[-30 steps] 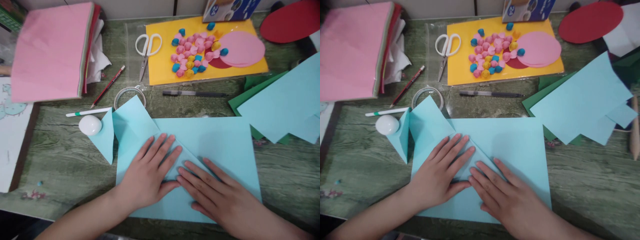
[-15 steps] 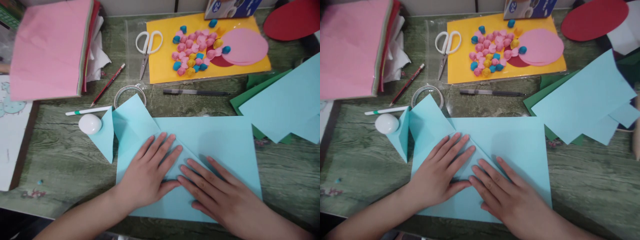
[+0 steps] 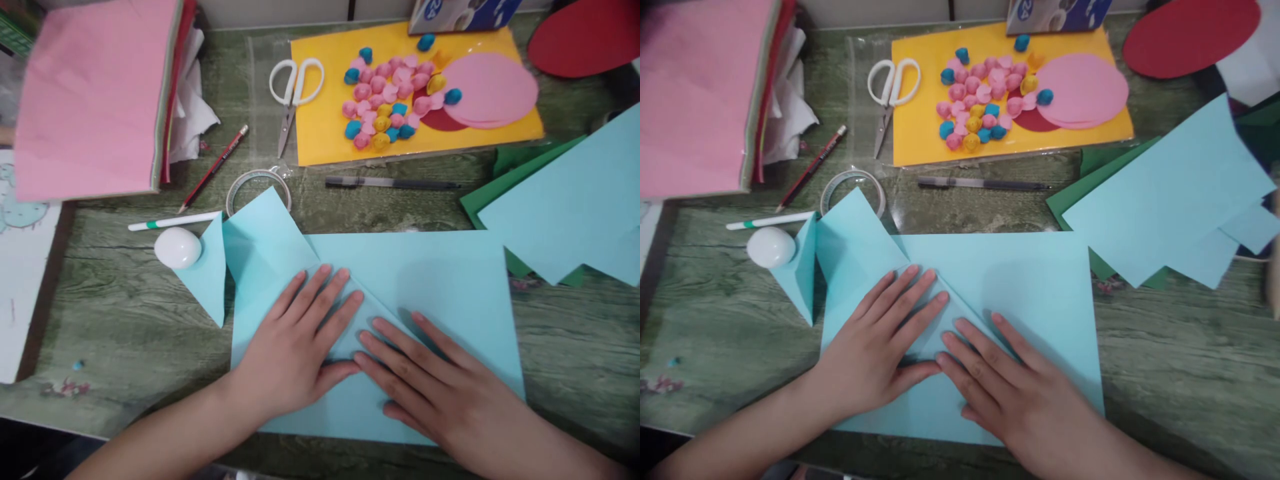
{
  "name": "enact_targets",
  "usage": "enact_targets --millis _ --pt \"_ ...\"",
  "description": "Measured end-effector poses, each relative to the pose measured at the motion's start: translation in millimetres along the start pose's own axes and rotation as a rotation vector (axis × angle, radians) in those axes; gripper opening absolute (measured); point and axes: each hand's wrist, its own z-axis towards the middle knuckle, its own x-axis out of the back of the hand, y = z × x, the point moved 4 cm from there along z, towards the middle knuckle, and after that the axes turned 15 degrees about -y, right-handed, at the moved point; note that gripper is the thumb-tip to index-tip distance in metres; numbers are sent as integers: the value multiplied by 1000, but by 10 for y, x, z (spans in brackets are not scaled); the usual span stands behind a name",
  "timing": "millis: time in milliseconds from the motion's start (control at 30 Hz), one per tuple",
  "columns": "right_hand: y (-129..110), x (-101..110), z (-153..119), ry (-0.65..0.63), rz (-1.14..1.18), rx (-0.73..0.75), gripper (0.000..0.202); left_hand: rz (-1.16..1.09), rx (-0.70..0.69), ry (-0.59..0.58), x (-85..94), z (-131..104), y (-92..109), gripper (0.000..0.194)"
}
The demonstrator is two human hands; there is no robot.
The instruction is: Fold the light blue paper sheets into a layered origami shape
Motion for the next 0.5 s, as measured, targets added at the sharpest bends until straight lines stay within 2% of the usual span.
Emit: enact_targets --millis 500 --pt "2 -1 -4 -13 -8 10 38 -6 -2 3 -3 14 -1 72"
